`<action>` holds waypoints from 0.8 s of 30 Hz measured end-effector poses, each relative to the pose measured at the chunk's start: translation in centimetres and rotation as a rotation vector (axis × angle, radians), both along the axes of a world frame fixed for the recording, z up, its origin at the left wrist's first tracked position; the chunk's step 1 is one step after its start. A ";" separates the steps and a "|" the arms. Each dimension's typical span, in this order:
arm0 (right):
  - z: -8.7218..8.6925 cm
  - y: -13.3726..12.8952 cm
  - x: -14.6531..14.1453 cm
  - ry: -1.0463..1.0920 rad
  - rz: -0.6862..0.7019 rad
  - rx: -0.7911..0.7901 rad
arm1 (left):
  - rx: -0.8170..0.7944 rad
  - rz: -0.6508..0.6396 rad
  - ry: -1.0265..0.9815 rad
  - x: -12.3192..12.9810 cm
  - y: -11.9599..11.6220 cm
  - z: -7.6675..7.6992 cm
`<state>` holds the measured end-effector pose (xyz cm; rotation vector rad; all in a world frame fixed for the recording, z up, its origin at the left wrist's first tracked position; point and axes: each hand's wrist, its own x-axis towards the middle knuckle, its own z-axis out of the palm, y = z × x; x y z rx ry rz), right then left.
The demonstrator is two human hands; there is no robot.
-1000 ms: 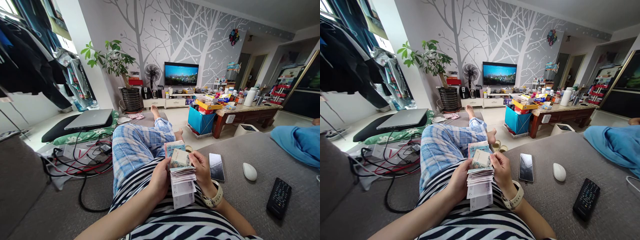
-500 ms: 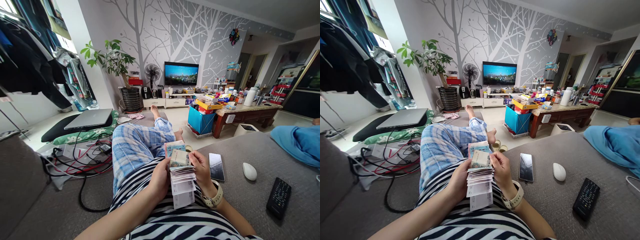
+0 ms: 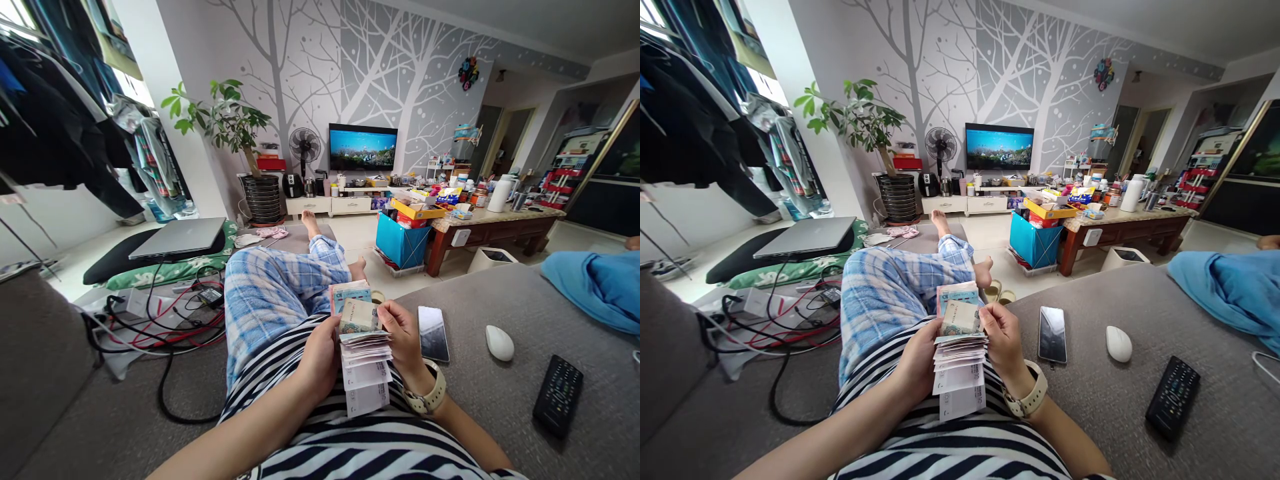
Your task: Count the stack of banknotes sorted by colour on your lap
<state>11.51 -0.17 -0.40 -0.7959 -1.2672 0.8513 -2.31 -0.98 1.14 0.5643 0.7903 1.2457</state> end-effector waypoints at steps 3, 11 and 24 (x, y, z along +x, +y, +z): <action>0.1 0.0 0.0 -0.004 -0.005 -0.003 | 0.000 0.006 -0.001 0.0 0.0 0.0; 0.2 0.0 -0.1 0.006 -0.001 0.001 | 0.012 -0.003 0.021 -0.1 0.1 0.1; 0.3 -0.1 -0.1 0.002 -0.004 0.004 | 0.009 -0.008 0.014 -0.1 0.2 -0.2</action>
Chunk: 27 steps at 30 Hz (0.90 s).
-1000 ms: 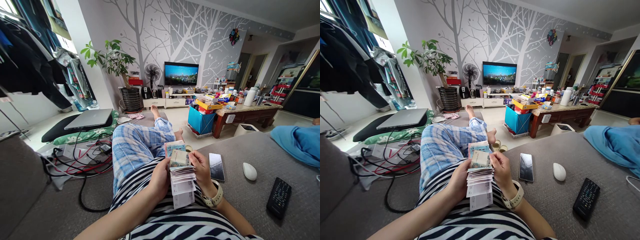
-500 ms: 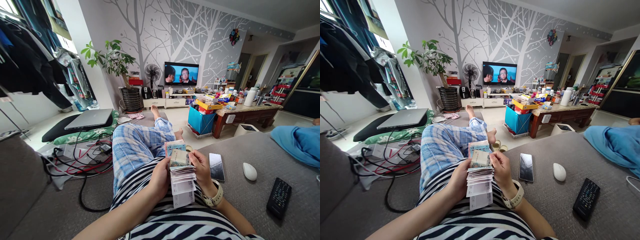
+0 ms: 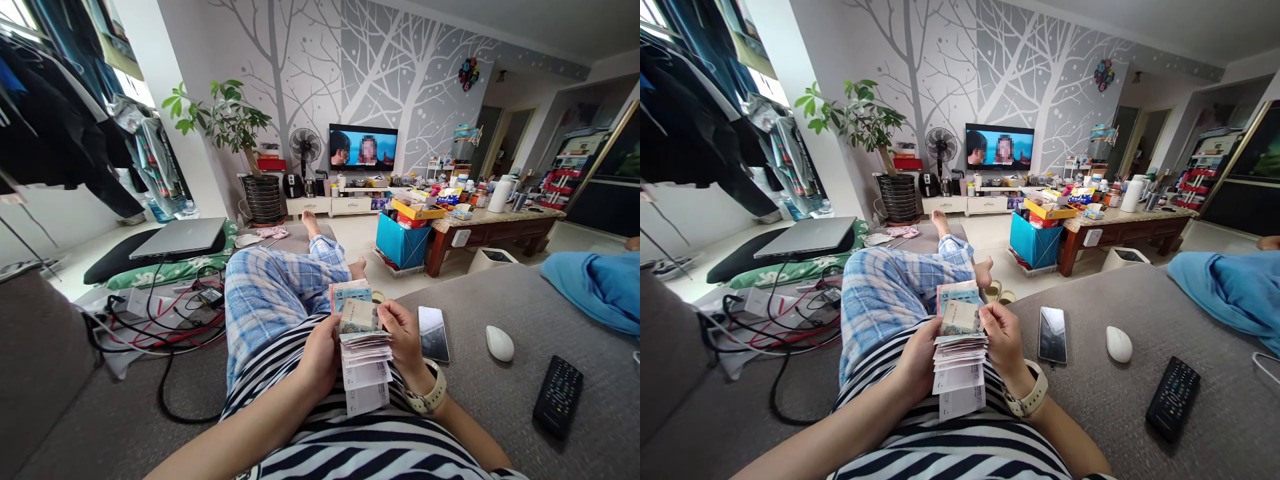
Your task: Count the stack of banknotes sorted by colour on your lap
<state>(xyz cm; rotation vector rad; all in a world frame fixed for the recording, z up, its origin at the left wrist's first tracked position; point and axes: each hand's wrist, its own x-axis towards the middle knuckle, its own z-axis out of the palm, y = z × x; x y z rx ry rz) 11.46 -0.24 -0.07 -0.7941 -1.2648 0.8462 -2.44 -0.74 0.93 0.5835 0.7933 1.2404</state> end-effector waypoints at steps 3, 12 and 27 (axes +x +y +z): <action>-0.1 0.0 0.0 0.007 0.004 0.003 | -0.002 -0.001 0.002 0.0 -0.1 0.0; -0.4 0.1 0.0 0.001 0.017 0.006 | -0.015 0.003 -0.002 0.0 0.0 -0.2; -0.7 -0.2 0.2 0.009 0.036 0.052 | 0.008 -0.017 -0.020 0.0 -0.1 -0.1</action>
